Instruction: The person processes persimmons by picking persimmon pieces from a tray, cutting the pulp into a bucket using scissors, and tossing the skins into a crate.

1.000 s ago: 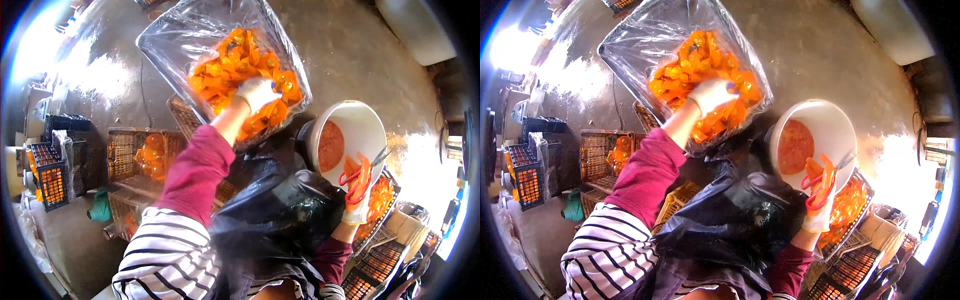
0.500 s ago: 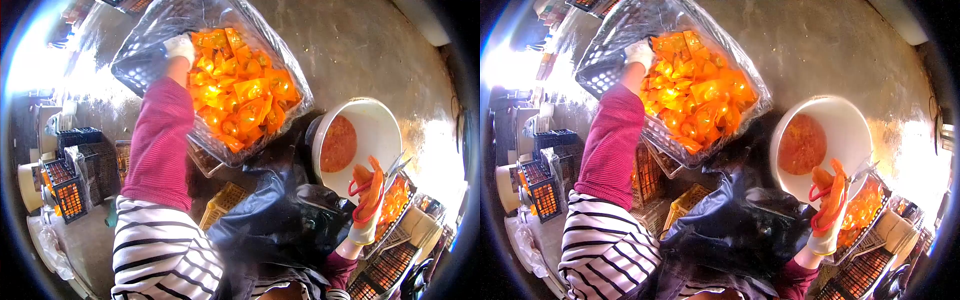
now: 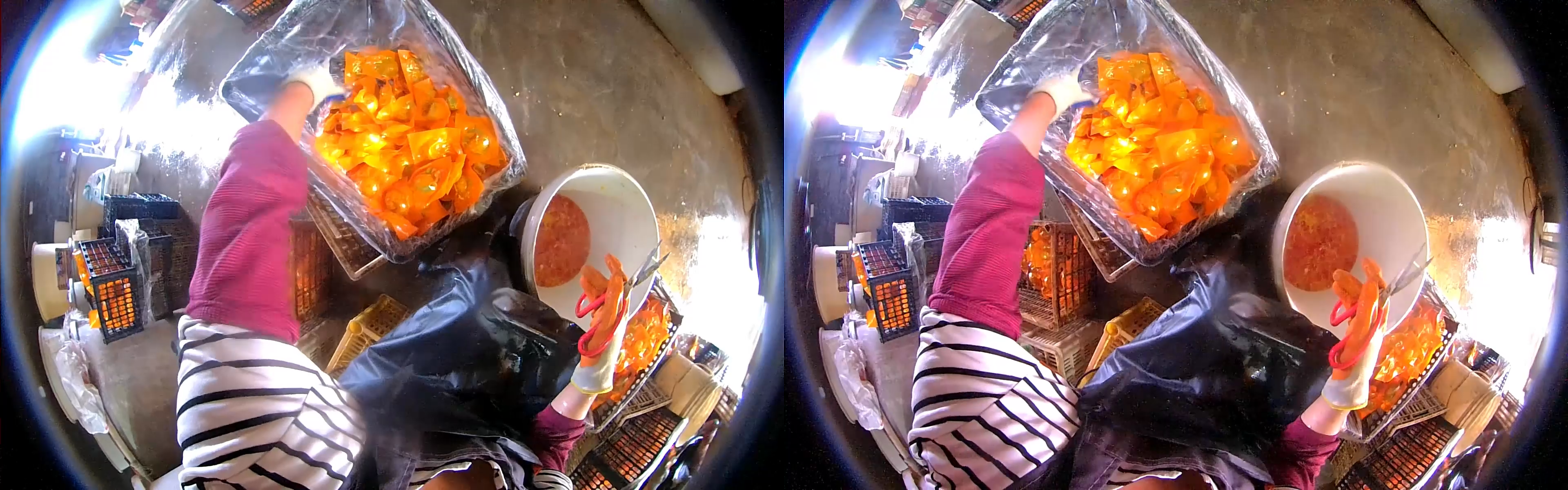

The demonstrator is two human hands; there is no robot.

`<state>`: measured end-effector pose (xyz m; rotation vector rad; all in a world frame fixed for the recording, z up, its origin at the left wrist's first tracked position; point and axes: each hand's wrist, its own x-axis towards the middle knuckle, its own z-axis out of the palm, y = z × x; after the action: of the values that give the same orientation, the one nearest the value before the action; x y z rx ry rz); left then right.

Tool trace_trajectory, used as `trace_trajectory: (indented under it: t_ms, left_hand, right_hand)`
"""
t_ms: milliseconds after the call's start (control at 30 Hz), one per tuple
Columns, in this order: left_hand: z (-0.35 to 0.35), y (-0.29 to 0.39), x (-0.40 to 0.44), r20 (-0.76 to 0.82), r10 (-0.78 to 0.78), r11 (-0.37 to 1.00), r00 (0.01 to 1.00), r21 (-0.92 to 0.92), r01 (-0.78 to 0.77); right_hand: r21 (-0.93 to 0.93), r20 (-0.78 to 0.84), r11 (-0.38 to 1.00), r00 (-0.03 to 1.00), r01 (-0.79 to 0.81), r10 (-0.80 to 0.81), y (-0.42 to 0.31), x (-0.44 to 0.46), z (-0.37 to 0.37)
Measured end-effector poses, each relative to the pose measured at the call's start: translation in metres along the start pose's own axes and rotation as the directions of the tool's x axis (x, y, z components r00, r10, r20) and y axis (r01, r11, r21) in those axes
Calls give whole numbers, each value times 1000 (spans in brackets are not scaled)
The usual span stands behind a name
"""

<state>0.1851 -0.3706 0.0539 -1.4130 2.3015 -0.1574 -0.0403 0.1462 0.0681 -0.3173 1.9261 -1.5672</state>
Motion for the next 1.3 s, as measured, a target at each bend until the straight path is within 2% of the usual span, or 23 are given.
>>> trace_trajectory:
  t_ms: [67,100,133,167,200,267,400,433,467,500,533,567,667,700,800,833,933,1033,1100,1200,1233,1267,1300]
  left_hand:
    - [30,-6,11,39,-22,992,999,125,17]
    - [27,-5,10,127,-47,998,991,44,42]
    - [35,-3,8,10,-75,994,997,77,74]
    - [37,-3,10,0,-112,994,994,18,112]
    - [31,1,7,-10,-153,987,988,-41,153]
    - [17,2,-3,-157,-202,967,967,-190,171]
    - [11,-1,-1,-328,-323,863,888,-486,134]
    - [14,-2,4,-251,-360,827,899,-532,183]
    - [18,-4,5,-263,-362,818,895,-550,169]
    - [18,-5,0,-271,-361,809,892,-567,155]
    - [18,-5,-4,-277,-362,800,890,-583,144]
    - [17,-8,-6,-186,-313,813,931,-559,162]
    - [25,-5,-14,-306,-168,980,937,-151,126]
    - [15,2,-18,-180,-187,981,966,-94,172]
    - [21,9,1,-94,-227,974,969,-16,227]
    - [25,8,8,-132,-248,968,960,-5,249]
    - [30,-3,30,-41,-177,982,983,63,180]
    - [31,-8,38,3,-176,984,984,-7,176]
    - [23,-12,31,-5,-176,980,984,-91,175]
    - [40,-16,35,-172,-145,979,974,-168,116]
    - [44,-11,28,-245,-219,934,945,-334,130]
    - [54,-14,37,-248,-237,908,939,-400,124]
    - [79,-29,61,-270,-118,947,956,-319,27]
  right_hand:
    - [-48,-36,999,999,5,-7,-2,-3,3]
    - [-123,-8,990,997,70,-72,-2,-2,1]
    - [-194,23,972,991,133,-131,-1,-1,-2]
    - [-263,58,945,981,193,-184,-1,-1,-4]
    - [-231,16,963,990,140,-141,-4,-1,-3]
    - [-149,-56,987,996,58,-67,-11,0,3]
    - [-202,53,969,989,145,-137,-1,-3,-5]
    - [-169,43,977,991,131,-126,1,-3,-5]
    - [-133,26,984,993,118,-116,1,-4,-7]
    - [-38,-24,999,999,23,-23,-15,-13,2]
    - [-48,-28,998,999,45,-46,-15,-16,-1]
    - [-56,-28,996,997,64,-66,-13,-18,-2]
    - [-97,-38,991,995,90,-94,-3,-18,-6]
    - [-130,-47,989,995,77,-84,-4,-17,-6]
    - [-127,-66,992,998,14,-23,-7,-9,-7]
    - [-145,-71,989,997,12,-22,-7,-8,-6]
    - [-187,-90,982,996,-28,11,-5,0,-3]
    - [-291,-71,956,995,39,-62,-10,1,4]
    - [-300,-81,954,997,-22,-3,-10,5,5]
    - [-313,-93,947,994,-77,50,-12,0,7]
    - [-317,-95,944,994,-88,61,-13,-2,7]
    - [-324,-98,942,993,-92,63,-13,-4,6]
    - [-314,-92,946,994,-85,59,-10,-6,7]
